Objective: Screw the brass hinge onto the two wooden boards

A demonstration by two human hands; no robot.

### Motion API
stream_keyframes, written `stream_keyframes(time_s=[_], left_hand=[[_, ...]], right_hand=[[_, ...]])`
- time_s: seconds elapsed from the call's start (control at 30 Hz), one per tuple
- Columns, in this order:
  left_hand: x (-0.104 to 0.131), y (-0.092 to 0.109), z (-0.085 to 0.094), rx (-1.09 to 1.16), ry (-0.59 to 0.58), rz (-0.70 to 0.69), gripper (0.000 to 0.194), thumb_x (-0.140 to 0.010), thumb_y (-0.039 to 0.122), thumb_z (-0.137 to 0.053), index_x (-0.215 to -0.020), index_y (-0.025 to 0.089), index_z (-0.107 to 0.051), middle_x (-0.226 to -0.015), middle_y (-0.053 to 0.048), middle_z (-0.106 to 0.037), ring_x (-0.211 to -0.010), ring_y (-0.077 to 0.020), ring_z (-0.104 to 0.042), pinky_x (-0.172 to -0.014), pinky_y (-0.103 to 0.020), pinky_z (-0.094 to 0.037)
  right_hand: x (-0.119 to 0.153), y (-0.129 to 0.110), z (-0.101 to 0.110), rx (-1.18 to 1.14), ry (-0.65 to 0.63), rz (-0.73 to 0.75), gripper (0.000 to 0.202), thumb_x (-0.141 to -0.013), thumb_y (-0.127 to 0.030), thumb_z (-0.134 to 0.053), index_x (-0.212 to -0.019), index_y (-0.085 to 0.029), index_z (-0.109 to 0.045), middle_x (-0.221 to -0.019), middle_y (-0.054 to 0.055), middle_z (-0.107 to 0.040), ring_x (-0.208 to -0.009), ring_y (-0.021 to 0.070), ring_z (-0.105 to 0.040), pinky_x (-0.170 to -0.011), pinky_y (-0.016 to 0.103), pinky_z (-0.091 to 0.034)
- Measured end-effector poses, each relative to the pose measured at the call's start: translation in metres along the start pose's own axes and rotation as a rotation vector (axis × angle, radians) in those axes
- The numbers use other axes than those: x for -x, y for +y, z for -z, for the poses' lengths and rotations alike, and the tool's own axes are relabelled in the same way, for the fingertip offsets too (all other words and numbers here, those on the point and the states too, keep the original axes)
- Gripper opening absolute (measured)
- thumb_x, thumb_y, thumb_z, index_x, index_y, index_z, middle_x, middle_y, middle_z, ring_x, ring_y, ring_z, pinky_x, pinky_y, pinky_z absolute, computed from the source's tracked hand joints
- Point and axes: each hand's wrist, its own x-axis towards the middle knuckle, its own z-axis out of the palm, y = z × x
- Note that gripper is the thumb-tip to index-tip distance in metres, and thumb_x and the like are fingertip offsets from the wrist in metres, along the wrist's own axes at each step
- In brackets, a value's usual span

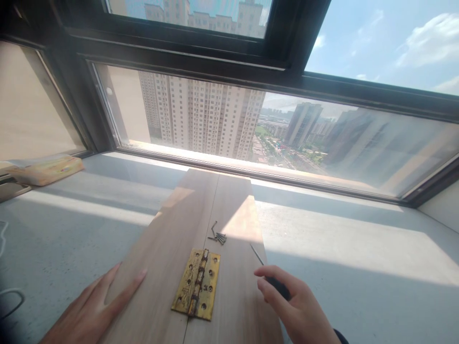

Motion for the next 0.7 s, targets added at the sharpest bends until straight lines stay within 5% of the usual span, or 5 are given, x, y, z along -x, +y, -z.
stream_keyframes(time_s=[0.07,0.33,0.47,0.57,0.7], left_hand=[[-0.006,0.001,0.006,0.037,-0.033,0.017,0.087,-0.061,0.074,-0.057,-0.136,0.03,-0.049,-0.141,-0.02,-0.043,-0.127,-0.0412,-0.045,-0.097,-0.056,-0.044],[-0.047,0.023,0.046,0.115,-0.099,-0.144,0.075,-0.065,0.064,-0.064,-0.135,0.042,-0.046,-0.139,-0.003,-0.052,-0.124,-0.0336,-0.051,-0.103,-0.052,-0.04],[-0.114,0.018,0.022,0.151,-0.303,-0.09,0.071,-0.076,0.066,-0.049,-0.134,0.025,-0.051,-0.139,-0.009,-0.052,-0.128,-0.0325,-0.046,-0.107,-0.051,-0.036],[-0.161,0.0,-0.008,0.092,-0.262,0.131,0.082,-0.078,0.059,-0.045,-0.137,0.002,-0.044,-0.141,-0.028,-0.043,-0.13,-0.0419,-0.04,-0.106,-0.056,-0.032],[-0.18,-0.018,-0.034,0.132,-0.231,0.161,0.081,-0.076,0.06,-0.046,-0.137,0.006,-0.044,-0.137,-0.026,-0.045,-0.126,-0.0395,-0.046,-0.104,-0.051,-0.037]], right_hand=[[-0.027,-0.006,0.003,0.013,-0.135,0.039,0.041,-0.079,-0.053,-0.058,-0.097,-0.018,-0.07,-0.08,0.007,-0.069,-0.067,0.0202,-0.065,-0.059,0.032,-0.053],[-0.101,-0.013,-0.046,0.04,-0.113,0.207,0.029,-0.086,-0.033,-0.062,-0.109,-0.015,-0.06,-0.092,0.003,-0.064,-0.081,0.0159,-0.062,-0.078,0.038,-0.052],[-0.108,0.0,-0.068,-0.007,-0.131,0.3,0.03,-0.09,-0.033,-0.058,-0.114,-0.015,-0.057,-0.106,0.006,-0.061,-0.089,0.017,-0.061,-0.078,0.038,-0.053],[-0.108,0.008,-0.071,-0.012,-0.14,0.352,0.033,-0.09,-0.032,-0.058,-0.118,-0.016,-0.055,-0.11,0.007,-0.06,-0.092,0.0182,-0.061,-0.078,0.038,-0.053],[-0.105,0.007,-0.07,0.052,-0.161,0.387,0.032,-0.089,-0.033,-0.058,-0.116,-0.016,-0.056,-0.107,0.006,-0.061,-0.09,0.0176,-0.061,-0.079,0.039,-0.052]])
